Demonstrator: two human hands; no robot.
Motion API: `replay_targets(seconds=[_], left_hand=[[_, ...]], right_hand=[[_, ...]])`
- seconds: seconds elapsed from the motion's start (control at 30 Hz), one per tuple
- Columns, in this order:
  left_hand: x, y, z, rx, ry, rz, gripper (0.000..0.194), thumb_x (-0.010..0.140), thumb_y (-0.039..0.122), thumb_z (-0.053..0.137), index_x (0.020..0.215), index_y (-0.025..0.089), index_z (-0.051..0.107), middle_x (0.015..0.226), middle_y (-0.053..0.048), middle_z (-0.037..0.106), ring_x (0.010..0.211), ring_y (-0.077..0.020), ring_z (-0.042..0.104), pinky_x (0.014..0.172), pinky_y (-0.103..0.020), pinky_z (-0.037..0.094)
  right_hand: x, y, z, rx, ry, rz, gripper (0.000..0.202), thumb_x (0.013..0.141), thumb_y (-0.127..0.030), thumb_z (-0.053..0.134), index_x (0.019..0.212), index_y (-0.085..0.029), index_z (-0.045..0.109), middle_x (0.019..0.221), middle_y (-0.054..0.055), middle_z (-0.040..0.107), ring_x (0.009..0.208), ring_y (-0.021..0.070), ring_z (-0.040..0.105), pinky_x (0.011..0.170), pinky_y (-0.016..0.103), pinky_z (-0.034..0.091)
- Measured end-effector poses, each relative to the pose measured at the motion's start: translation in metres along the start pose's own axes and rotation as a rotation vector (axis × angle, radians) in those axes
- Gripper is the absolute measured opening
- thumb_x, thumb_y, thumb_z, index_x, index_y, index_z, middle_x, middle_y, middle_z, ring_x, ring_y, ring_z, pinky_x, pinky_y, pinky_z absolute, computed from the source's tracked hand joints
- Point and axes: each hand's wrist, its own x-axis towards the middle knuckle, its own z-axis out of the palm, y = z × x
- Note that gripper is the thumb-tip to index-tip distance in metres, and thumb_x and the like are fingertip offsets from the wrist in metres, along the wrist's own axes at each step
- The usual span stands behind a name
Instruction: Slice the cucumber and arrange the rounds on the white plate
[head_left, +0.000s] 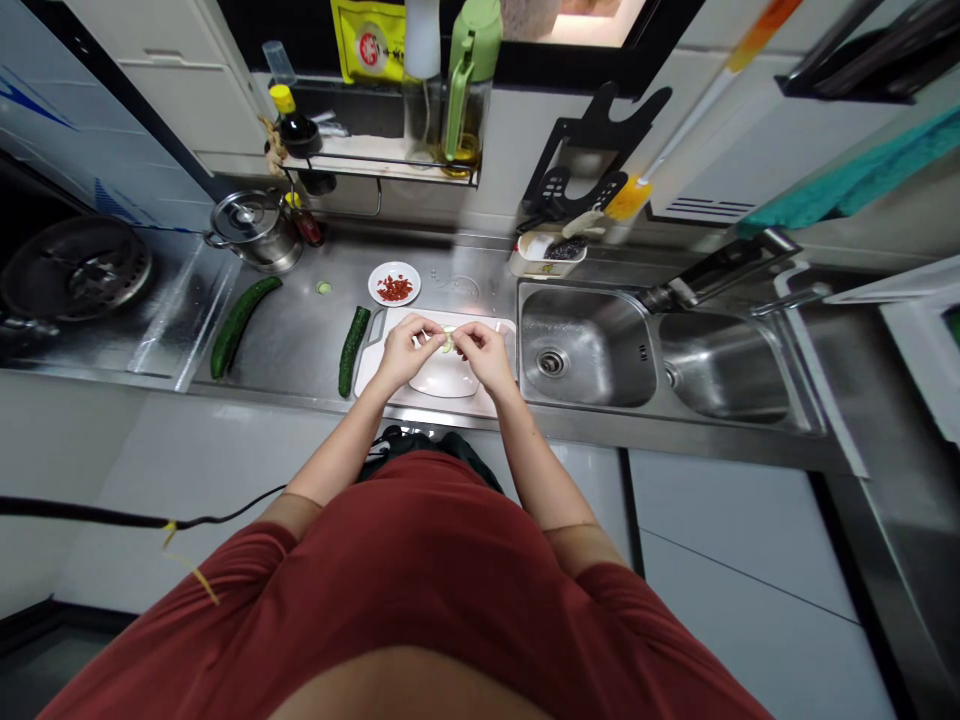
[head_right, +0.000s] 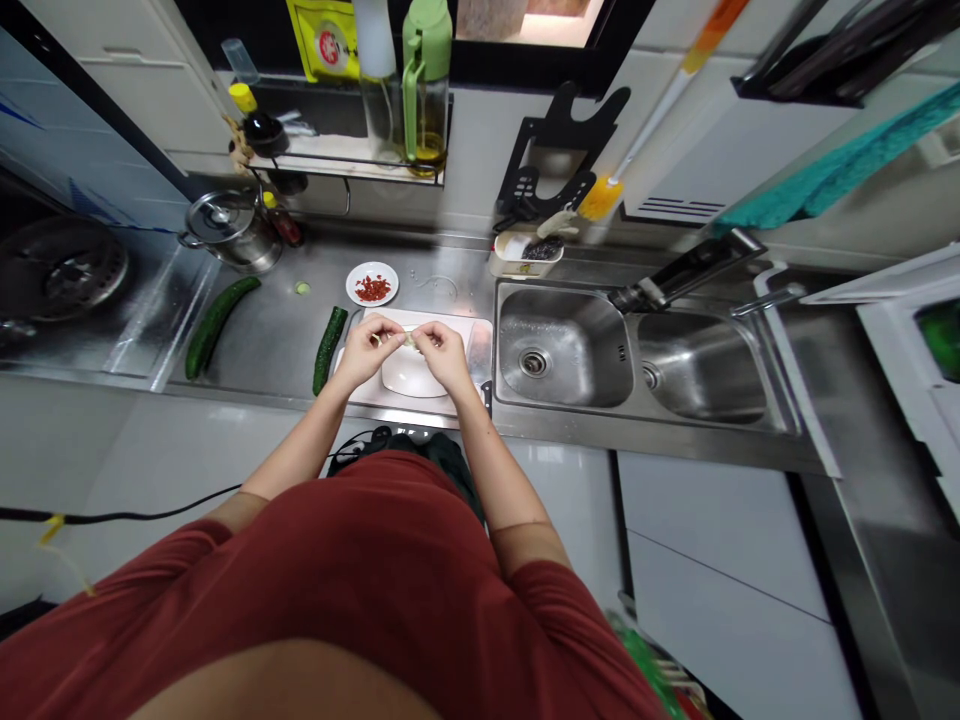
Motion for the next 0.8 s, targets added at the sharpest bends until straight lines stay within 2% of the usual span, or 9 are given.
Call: replay_targets(seconds=[0.17,0.33,0.47,0.57,0.6,0.7,0.73,0.8], left_hand=[[-0.002,0.004,-0.002,0.104,0.0,0.051,0.013,0.083,0.031,0.063,0.083,0.019,0.068,0.083,-0.003,0.06,0.076,-0.0135,0.053,0.071,-0.026,0.042],[-0.003,0.005,-0.001,0.126,0.006,0.073,0.012,0.082,0.03,0.064,0.084,0.02,0.068,0.086,-0.003,0.058,0.077,-0.0134,0.053,0.069,-0.025,0.041],[-0.005,0.002,0.004,0.049,0.037,0.015,0.017,0.079,0.035,0.066,0.083,0.019,0.068,0.079,-0.002,0.059,0.071,-0.0118,0.052,0.066,-0.024,0.04],[-0.007,-0.001,0.009,-0.176,0.039,-0.229,0.027,0.079,0.045,0.065,0.081,0.018,0.064,0.063,0.001,0.057,0.056,-0.0086,0.049,0.056,-0.02,0.037],[-0.008,-0.002,0.011,-0.277,-0.009,-0.353,0.033,0.079,0.05,0.062,0.077,0.017,0.062,0.058,0.001,0.055,0.051,-0.0076,0.047,0.051,-0.019,0.034],[-0.007,-0.002,0.014,-0.563,-0.249,-0.712,0.05,0.079,0.064,0.054,0.071,0.015,0.059,0.052,0.0,0.054,0.041,-0.0059,0.044,0.041,-0.017,0.023],[-0.006,-0.001,0.015,-0.636,-0.305,-0.792,0.052,0.078,0.067,0.054,0.072,0.015,0.059,0.052,0.0,0.054,0.04,-0.0057,0.045,0.039,-0.017,0.021],[-0.003,0.0,0.016,-0.751,-0.34,-0.878,0.052,0.076,0.066,0.057,0.077,0.014,0.061,0.054,0.0,0.055,0.04,-0.0053,0.046,0.037,-0.016,0.019]], right_hand=[[0.0,-0.002,0.002,0.04,0.003,0.048,0.018,0.075,-0.036,0.063,0.07,-0.019,0.061,0.061,-0.003,0.057,0.056,0.0101,0.051,0.051,0.021,0.042],[0.001,-0.001,0.003,0.13,-0.014,0.198,0.017,0.072,-0.035,0.064,0.07,-0.019,0.061,0.057,-0.003,0.056,0.05,0.0088,0.049,0.043,0.019,0.04],[0.002,-0.002,0.003,0.13,-0.011,0.232,0.021,0.07,-0.038,0.067,0.071,-0.018,0.06,0.056,-0.004,0.055,0.048,0.008,0.048,0.039,0.018,0.037],[0.002,-0.005,0.001,0.113,0.008,0.225,0.023,0.07,-0.039,0.067,0.072,-0.017,0.061,0.057,-0.004,0.055,0.048,0.0072,0.048,0.04,0.016,0.037],[0.003,-0.006,0.0,0.106,0.011,0.218,0.024,0.07,-0.04,0.066,0.072,-0.017,0.061,0.057,-0.004,0.055,0.049,0.0071,0.048,0.041,0.016,0.037],[0.004,-0.008,-0.004,0.074,-0.013,0.189,0.023,0.07,-0.04,0.065,0.073,-0.017,0.061,0.057,-0.004,0.055,0.05,0.0074,0.048,0.042,0.017,0.037],[0.004,-0.009,-0.005,0.058,-0.028,0.175,0.023,0.07,-0.04,0.064,0.073,-0.017,0.061,0.057,-0.004,0.055,0.051,0.0077,0.049,0.043,0.017,0.037],[0.004,-0.01,-0.009,0.019,-0.061,0.138,0.022,0.07,-0.039,0.064,0.072,-0.017,0.061,0.059,-0.004,0.056,0.053,0.0082,0.049,0.045,0.018,0.038]])
